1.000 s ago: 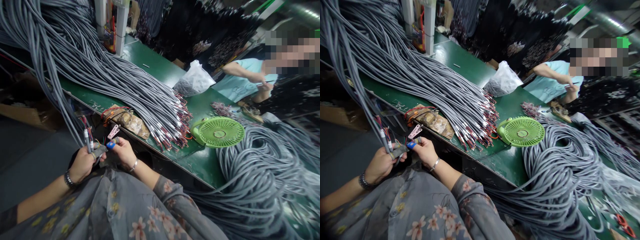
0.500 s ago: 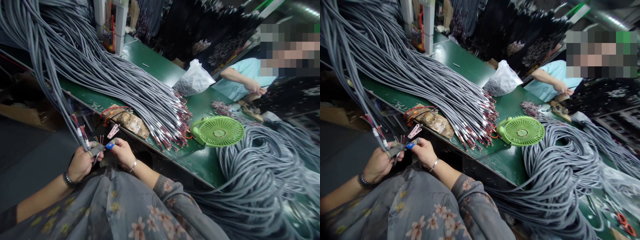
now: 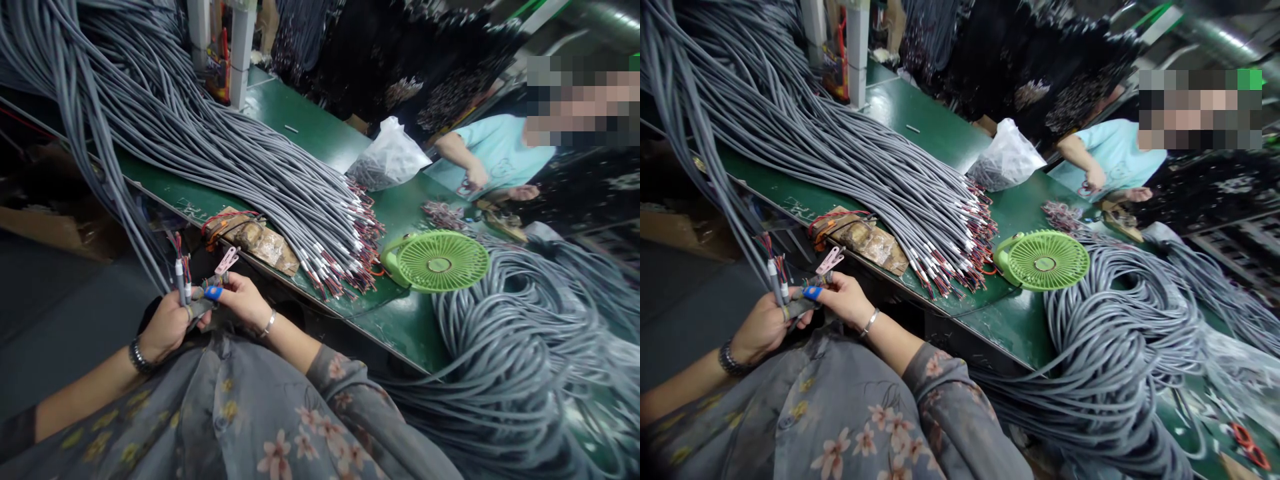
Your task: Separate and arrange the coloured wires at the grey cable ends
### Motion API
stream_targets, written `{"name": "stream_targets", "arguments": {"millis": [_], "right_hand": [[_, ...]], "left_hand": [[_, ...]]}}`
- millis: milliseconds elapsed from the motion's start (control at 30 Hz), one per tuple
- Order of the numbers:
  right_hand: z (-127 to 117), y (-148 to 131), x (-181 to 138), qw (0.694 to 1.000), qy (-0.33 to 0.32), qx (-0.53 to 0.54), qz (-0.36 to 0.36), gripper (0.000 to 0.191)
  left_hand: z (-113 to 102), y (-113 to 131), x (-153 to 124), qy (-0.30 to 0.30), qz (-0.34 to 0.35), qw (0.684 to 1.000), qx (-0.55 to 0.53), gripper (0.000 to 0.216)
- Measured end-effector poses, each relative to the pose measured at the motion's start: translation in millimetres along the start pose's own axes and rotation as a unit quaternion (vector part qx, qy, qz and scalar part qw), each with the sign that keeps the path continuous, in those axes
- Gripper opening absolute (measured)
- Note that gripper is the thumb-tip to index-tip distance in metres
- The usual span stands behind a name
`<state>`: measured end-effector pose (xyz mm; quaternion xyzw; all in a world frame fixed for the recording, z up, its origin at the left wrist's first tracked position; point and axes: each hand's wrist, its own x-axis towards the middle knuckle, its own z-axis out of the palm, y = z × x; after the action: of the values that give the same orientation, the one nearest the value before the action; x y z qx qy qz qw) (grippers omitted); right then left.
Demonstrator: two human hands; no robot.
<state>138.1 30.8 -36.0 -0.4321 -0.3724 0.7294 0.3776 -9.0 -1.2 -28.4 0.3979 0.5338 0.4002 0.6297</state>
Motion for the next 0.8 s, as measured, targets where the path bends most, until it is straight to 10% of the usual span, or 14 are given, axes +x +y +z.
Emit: {"name": "stream_targets", "arguments": {"millis": [333,567,800], "right_hand": [[-4.1,12.6,4.6,0.99,0.122,0.066,-0.014,0.055],[-13.2,11.9,-5.0,0.998,0.01,0.031,0.051,0.055],[-2.8,12.5,-4.8,0.999,0.043,-0.017,0.008,0.049]], "left_hand": [[-0.8,-3.1,-2.1,-0.009,0.001,1.0,0.024,0.034],[-3.9,0.6,-1.5,0.012,0.004,1.0,0.01,0.029],[-2.2,1.8,-2.2,0.025,-0.006,1.0,0.003,0.032]]}}
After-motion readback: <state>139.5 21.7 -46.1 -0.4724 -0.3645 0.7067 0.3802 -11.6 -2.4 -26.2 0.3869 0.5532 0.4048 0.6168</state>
